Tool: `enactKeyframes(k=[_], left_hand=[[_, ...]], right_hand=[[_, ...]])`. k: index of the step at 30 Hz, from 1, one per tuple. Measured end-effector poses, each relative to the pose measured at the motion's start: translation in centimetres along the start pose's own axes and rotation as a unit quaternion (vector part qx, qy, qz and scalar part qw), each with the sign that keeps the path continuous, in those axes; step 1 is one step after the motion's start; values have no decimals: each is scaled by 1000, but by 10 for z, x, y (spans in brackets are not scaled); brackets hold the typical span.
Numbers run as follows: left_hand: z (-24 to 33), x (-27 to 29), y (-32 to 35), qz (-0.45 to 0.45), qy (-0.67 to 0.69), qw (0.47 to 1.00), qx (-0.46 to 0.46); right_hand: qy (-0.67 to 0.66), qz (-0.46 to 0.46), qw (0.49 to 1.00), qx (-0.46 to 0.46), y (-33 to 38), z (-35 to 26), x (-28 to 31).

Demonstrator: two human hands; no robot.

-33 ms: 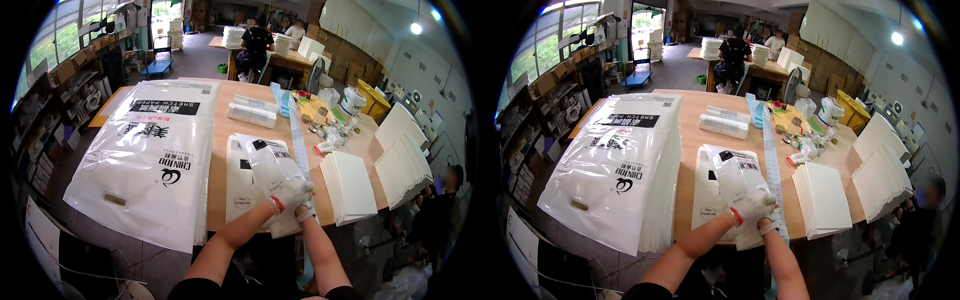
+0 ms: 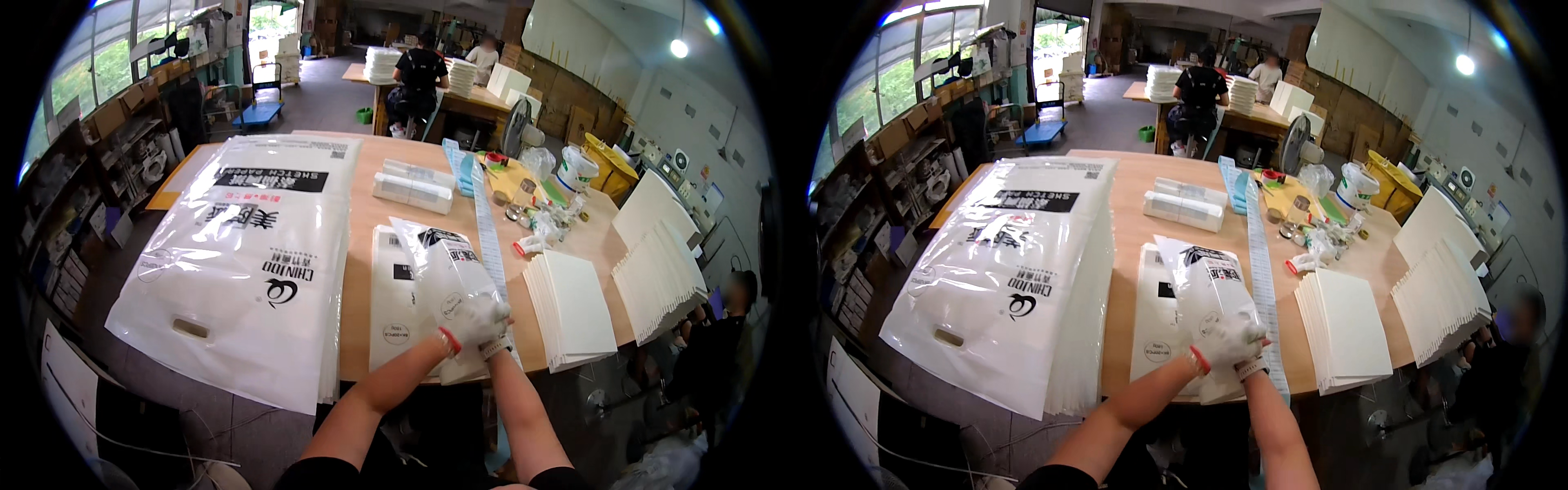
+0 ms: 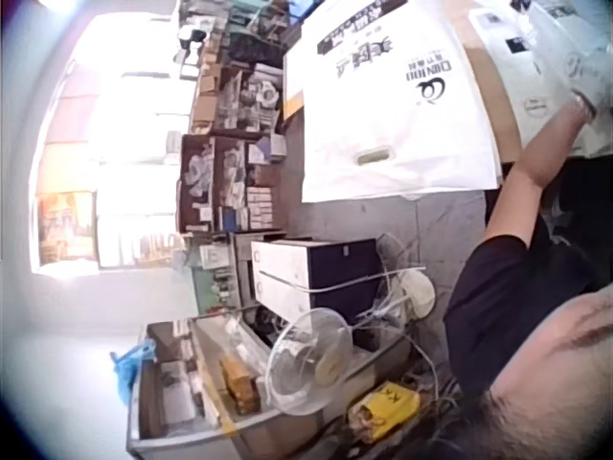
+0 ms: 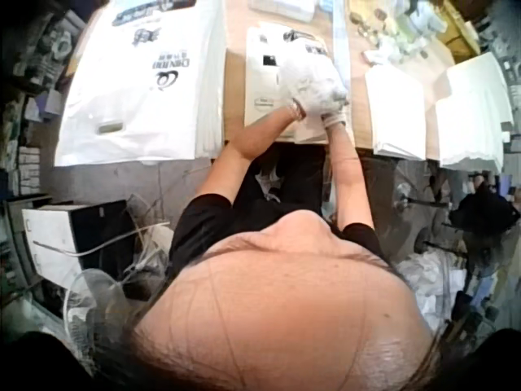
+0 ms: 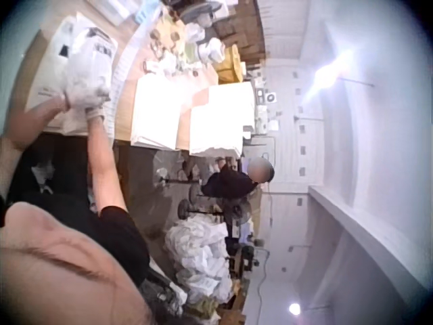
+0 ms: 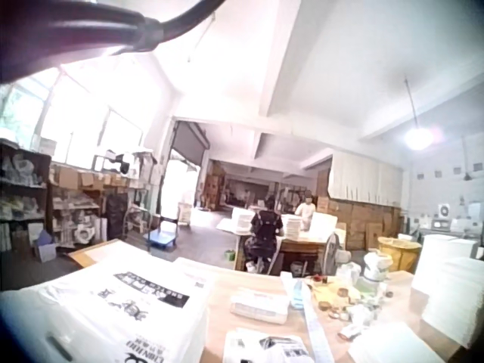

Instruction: The person packs stacks of white paper into white plastic bags labeled 'CHINJOO'. They repeatedly pick up a stack of paper, insert it into a bag, and place the filled bag on a pile on the table. The process is repetitive and performed by hand.

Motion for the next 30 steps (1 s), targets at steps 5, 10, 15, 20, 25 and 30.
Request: enactKeyframes(k=[5, 10, 15, 20, 25, 30], left_hand=[[-33, -3, 109, 401, 13, 915, 51], [-41, -80, 142, 331, -62, 921, 194], [-22, -92, 131, 81, 56, 965, 242], [-5, -184, 198, -60, 275, 881, 380], [-34, -255, 242, -1, 222, 928, 301], [-24, -255, 257, 81, 446, 829, 329]], right_hand=[[60, 90, 994, 29, -32, 32, 2], [75, 123, 987, 65, -7, 45, 10], [82, 128, 985, 83, 33, 64, 20], [69, 51, 980, 180, 94, 30, -7], [-50, -42, 954, 291, 170, 4, -59], [-9, -58, 964, 258, 134, 34, -89]])
Point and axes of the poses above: each hand's wrist, its own y-axis away from the middle knuckle, its own x-axis out of the back of the hand, z = x × y, the point moved 4 cm from there along -y, towards the middle knuckle, and after that the axes turned 13 degrees about -y, right-handed, at the moved point
